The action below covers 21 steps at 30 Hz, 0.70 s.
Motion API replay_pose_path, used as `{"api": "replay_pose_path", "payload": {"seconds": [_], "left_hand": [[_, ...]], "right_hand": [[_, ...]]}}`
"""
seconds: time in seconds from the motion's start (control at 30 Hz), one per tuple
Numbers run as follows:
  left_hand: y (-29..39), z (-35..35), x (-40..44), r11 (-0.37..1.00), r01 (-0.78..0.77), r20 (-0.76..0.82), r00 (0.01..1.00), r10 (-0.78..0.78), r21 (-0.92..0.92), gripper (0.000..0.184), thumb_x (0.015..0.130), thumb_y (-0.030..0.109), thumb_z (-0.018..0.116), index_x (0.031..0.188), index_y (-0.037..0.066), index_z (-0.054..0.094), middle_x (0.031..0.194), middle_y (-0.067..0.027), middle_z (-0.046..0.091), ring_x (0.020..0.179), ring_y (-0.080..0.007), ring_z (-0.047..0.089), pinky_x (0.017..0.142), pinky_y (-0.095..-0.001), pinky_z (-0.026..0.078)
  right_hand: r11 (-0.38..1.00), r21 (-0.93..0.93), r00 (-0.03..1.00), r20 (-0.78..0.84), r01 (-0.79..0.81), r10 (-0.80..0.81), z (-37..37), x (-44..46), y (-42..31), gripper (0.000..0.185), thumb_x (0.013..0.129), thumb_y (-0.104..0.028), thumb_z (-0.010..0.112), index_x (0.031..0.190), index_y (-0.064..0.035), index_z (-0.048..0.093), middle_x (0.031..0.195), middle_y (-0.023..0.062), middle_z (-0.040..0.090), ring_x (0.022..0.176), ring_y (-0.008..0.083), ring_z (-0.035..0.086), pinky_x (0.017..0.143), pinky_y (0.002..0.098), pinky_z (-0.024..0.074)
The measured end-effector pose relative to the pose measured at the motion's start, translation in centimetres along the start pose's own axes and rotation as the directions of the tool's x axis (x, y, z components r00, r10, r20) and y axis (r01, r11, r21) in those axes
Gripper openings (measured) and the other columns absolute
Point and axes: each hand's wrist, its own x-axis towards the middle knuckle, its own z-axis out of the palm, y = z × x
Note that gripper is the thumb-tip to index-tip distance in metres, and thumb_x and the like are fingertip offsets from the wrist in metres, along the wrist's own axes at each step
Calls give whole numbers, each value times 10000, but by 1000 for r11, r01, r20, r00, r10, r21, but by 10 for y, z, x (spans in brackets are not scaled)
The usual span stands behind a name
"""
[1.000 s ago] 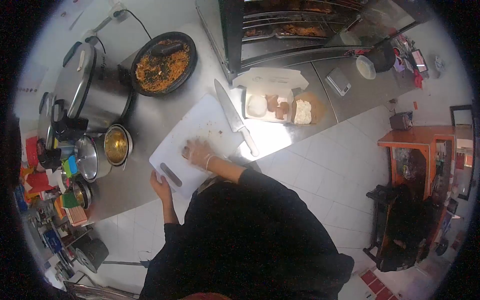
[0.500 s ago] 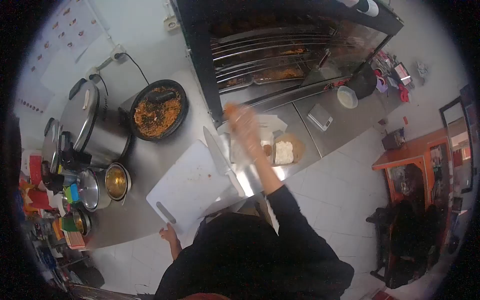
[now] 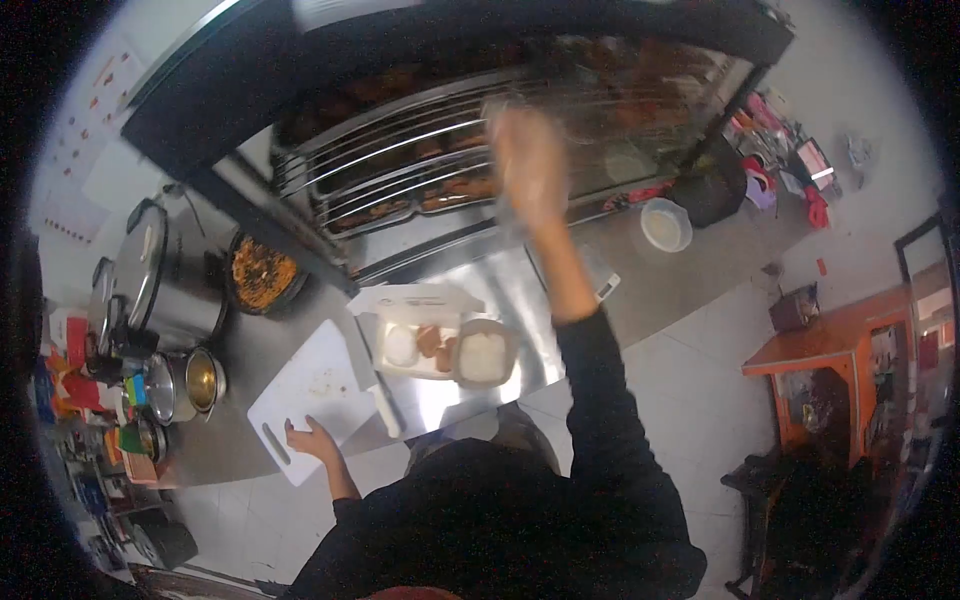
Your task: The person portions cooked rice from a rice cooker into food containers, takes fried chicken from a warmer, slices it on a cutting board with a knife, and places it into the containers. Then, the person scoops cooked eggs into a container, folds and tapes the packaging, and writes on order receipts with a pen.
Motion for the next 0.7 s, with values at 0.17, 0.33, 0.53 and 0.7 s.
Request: {"api": "replay_pose_path", "payload": {"seconds": [0.17,0.33,0.53,0.7], "left_hand": [[125,21,-59,923,-243,48,962,269,-299,494,833,90,585,1267,-59,401,1213,-227,444,1159,-350,392,1006,-447,281],[199,30,-96,873,-243,177,923,342,-422,448,858,94,563,1254,-59,419,1190,-207,464,1126,-315,434,988,-416,319],[244,21,-130,879,-98,332,902,277,-467,373,901,181,556,1210,-6,460,1067,-132,516,948,-215,499,831,-331,404],[204,21,-152,963,-47,556,808,193,-266,350,904,301,588,1065,4,495,854,-74,566,747,-153,529,664,-284,438]], "right_hand": [[965,-55,953,152,-255,261,-66,-238,184,207,851,-171,608,972,-6,637,825,160,659,739,263,628,695,368,491],[670,-663,745,249,-335,619,-188,-313,243,273,826,-173,585,1087,-108,632,963,162,613,869,331,608,734,417,499],[833,-547,662,593,-87,459,-186,-307,248,377,819,-142,568,1196,-154,580,1071,162,602,848,299,592,713,404,499],[843,-538,631,656,7,414,-163,-279,223,345,845,-174,535,1188,-186,570,1010,143,596,878,297,610,727,392,522]]}}
